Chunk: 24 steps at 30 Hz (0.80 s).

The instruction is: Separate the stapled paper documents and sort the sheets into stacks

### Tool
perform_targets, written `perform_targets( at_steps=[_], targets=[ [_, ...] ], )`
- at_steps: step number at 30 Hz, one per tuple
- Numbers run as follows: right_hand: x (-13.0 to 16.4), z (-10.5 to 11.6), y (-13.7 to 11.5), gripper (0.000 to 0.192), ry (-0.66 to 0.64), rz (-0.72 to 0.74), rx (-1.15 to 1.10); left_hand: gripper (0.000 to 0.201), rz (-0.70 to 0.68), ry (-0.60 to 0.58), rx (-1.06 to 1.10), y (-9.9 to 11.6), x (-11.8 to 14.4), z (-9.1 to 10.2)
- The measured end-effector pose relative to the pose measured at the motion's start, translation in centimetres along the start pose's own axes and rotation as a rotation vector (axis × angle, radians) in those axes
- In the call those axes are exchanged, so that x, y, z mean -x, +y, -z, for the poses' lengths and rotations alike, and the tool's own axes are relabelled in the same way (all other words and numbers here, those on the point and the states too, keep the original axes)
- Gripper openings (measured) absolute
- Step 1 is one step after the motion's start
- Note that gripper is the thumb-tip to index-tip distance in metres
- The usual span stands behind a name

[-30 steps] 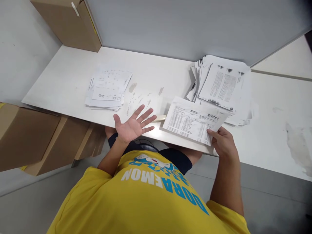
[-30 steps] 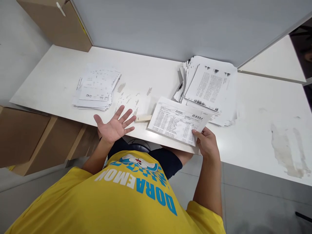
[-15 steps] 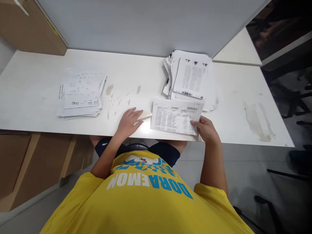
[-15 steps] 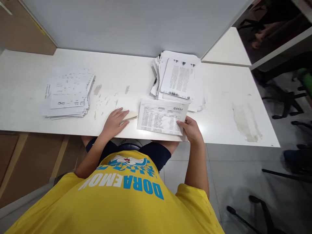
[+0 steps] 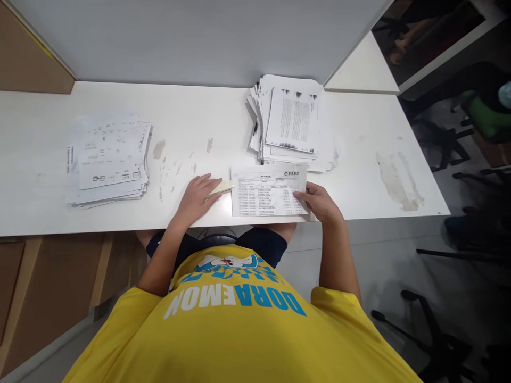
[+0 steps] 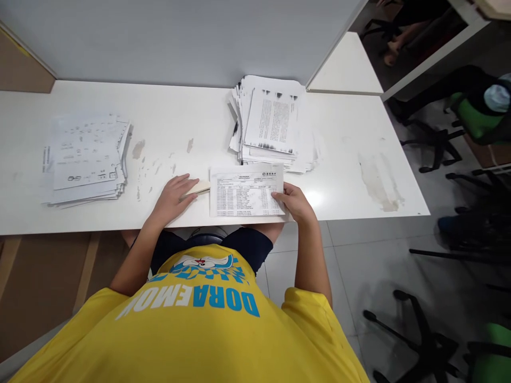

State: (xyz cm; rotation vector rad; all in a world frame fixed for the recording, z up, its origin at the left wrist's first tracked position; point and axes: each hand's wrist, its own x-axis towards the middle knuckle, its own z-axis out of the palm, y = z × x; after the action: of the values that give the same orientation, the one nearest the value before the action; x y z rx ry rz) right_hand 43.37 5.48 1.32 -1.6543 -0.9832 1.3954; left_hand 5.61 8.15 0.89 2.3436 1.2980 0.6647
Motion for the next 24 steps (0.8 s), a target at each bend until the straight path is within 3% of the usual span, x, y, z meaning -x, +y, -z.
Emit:
perform_targets(
  at_steps=[5, 10, 18, 24],
  targets=[
    [0.1, -0.3, -0.1, 0.040, -0.013, 0.021, 0.030, 0.045, -0.022, 0.010, -0.016, 0.1, -0.1, -0.1],
    [0.2, -0.9, -0.8, 0.036, -0.055, 0.038, 0.106, 0.057, -0.033, 0.001, -0.122, 0.4, -0.4, -0.4],
    [0.5, -1.4, -1.4, 0.034, -0.058, 0.006, 0.139, 0.045, -0.146, -0.138, -0.128, 0.0, -1.6, 0.4],
    [0.3, -1.7, -1.8, 0.034, -0.072, 0.019, 0.141, 0.042, -0.139, -0.116, -0.121, 0.1, -1.6, -0.2]
  ],
)
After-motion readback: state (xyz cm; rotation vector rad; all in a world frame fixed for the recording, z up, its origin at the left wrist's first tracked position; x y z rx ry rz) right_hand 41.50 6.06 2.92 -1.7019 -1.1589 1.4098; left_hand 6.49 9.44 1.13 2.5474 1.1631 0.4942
